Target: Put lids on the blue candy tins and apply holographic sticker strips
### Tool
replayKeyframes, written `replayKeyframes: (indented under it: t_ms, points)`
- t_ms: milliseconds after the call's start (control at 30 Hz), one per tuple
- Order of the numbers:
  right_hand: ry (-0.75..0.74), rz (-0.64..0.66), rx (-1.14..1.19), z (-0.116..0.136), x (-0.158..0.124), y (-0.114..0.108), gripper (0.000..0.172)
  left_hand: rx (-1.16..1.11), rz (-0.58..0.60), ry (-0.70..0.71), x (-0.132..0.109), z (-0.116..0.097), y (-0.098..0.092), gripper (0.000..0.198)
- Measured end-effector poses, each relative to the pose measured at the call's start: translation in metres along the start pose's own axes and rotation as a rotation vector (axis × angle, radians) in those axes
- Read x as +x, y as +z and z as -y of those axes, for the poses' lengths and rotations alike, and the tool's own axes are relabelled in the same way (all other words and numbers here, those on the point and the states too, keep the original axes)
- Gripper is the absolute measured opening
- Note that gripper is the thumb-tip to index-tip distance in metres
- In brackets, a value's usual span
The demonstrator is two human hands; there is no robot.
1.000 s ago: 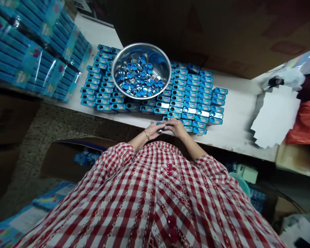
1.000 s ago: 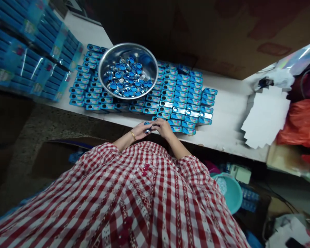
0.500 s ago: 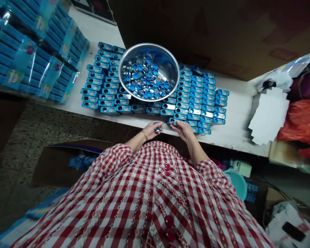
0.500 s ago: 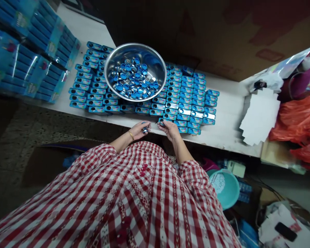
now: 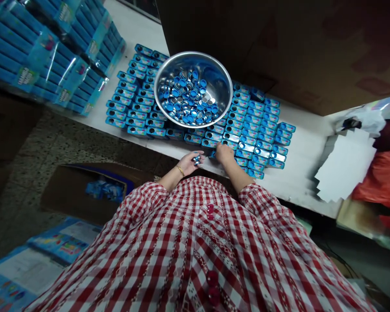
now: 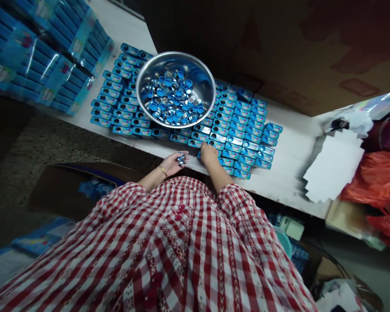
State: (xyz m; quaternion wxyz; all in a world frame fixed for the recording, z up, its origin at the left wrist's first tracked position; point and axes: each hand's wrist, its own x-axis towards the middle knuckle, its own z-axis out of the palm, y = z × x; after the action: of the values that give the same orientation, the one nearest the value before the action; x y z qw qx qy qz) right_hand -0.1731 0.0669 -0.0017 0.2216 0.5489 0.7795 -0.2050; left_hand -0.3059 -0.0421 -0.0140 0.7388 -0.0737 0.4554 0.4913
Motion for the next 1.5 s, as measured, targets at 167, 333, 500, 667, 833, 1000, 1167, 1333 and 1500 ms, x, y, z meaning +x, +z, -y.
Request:
replayKeyframes:
  t_ms: [167, 333, 500, 667, 833, 1000, 1167, 1333, 1500]
  points:
    - [0.01, 0.032, -0.052, -0.005, 0.007, -0.001, 0.051, -0.029, -0.021, 0.035, 0.004, 0.0, 0.004, 0.012]
    - [-0.193, -0.068, 0.214, -0.013, -0.012, -0.007, 0.032, 0.023, 0.045, 0.021, 0.008, -0.004, 0.006, 0.02]
    - [-0.588, -0.1, 0.536, -0.001, -0.025, -0.013, 0.029, 0.043, 0.123, -0.008, 0.013, -0.003, 0.015, 0.021]
    - [-0.347, -0.126, 0.534, 0.0, -0.028, -0.003, 0.024, 0.078, 0.12, 0.029, 0.017, 0.003, 0.021, 0.02]
    - [-0.275, -0.043, 0.585, -0.009, -0.03, 0.004, 0.029, 0.128, 0.033, 0.024, 0.02, 0.009, 0.026, 0.017]
    - [-0.149, -0.059, 0.441, -0.006, -0.035, 0.009, 0.03, 0.177, -0.015, -0.018, 0.021, 0.016, 0.033, 0.015]
    - [-0.123, -0.091, 0.472, -0.024, -0.029, 0.004, 0.025, 0.183, 0.032, -0.025, 0.021, 0.012, 0.033, 0.011]
    - [0.014, -0.181, 0.414, -0.05, -0.003, -0.006, 0.018, 0.141, 0.02, 0.028, 0.02, -0.002, 0.027, 0.016]
    - [0.084, -0.054, 0.131, -0.038, 0.019, -0.01, 0.03, 0.12, 0.024, 0.043, 0.017, -0.002, 0.025, 0.019]
